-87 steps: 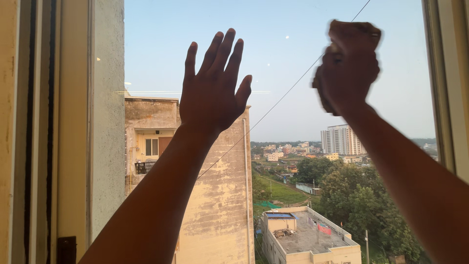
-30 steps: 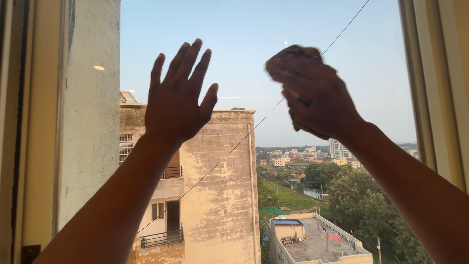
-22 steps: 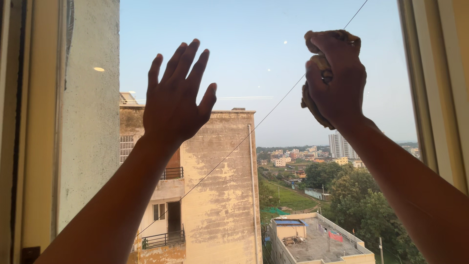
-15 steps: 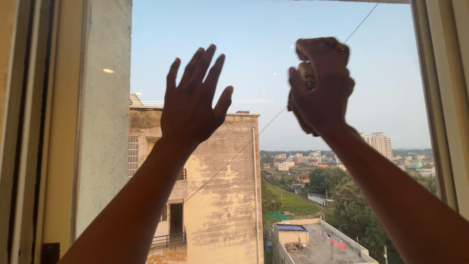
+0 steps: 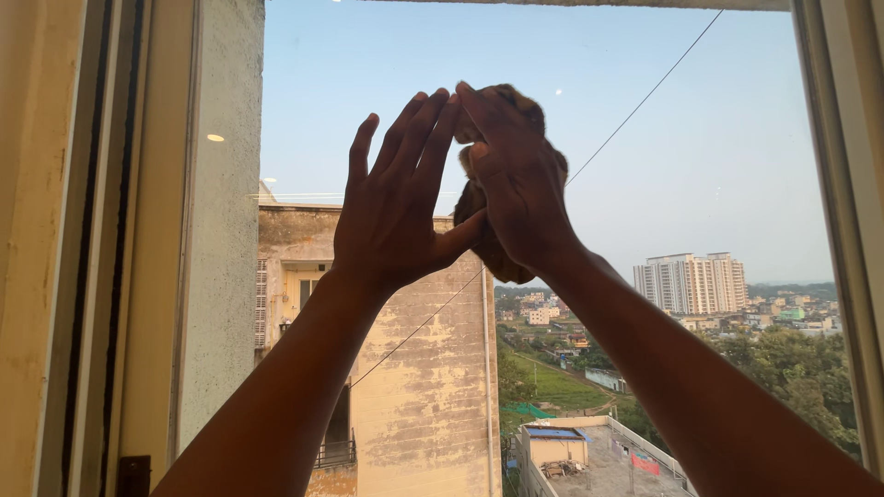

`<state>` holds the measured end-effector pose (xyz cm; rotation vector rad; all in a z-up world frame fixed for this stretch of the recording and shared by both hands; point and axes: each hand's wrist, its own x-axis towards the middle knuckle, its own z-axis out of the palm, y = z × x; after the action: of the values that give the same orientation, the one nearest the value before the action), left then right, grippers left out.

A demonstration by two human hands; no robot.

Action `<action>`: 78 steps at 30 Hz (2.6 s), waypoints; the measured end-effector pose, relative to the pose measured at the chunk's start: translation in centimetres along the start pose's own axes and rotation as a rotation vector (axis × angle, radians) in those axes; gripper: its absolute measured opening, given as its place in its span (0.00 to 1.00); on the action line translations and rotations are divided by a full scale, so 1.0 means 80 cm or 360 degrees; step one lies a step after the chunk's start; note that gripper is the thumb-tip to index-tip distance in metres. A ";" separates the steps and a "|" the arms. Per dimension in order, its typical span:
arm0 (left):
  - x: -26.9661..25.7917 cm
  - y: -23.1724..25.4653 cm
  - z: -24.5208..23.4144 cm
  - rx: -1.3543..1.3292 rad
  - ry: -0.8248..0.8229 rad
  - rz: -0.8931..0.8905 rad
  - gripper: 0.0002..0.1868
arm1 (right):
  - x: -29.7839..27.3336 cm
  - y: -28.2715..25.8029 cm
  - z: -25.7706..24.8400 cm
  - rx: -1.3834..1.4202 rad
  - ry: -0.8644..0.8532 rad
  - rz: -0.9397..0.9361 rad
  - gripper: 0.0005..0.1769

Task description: The person wipes the upper section of a window pane using a cloth held in the right hand while the left hand supports the glass. The person repeatedly wipes the same area of the window throughout the clip.

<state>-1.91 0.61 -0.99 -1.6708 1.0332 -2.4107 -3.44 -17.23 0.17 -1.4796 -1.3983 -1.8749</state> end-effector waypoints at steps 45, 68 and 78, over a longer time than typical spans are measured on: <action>0.113 0.070 0.081 -0.0181 0.0212 0.0286 0.21 | 0.014 0.122 -0.120 -0.1299 -0.0145 0.0437 0.34; 0.026 -0.139 -0.025 -0.0131 0.0214 -0.0031 0.20 | 0.011 0.124 -0.120 -0.1399 -0.0144 0.0404 0.35; 0.032 -0.117 0.015 0.0069 0.0550 -0.0314 0.10 | 0.006 0.108 -0.104 -0.1496 -0.0262 0.0642 0.48</action>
<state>1.10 6.32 6.34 -1.4359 0.8731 -2.9024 -1.26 -28.03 5.01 -2.1415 -0.1421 -2.2540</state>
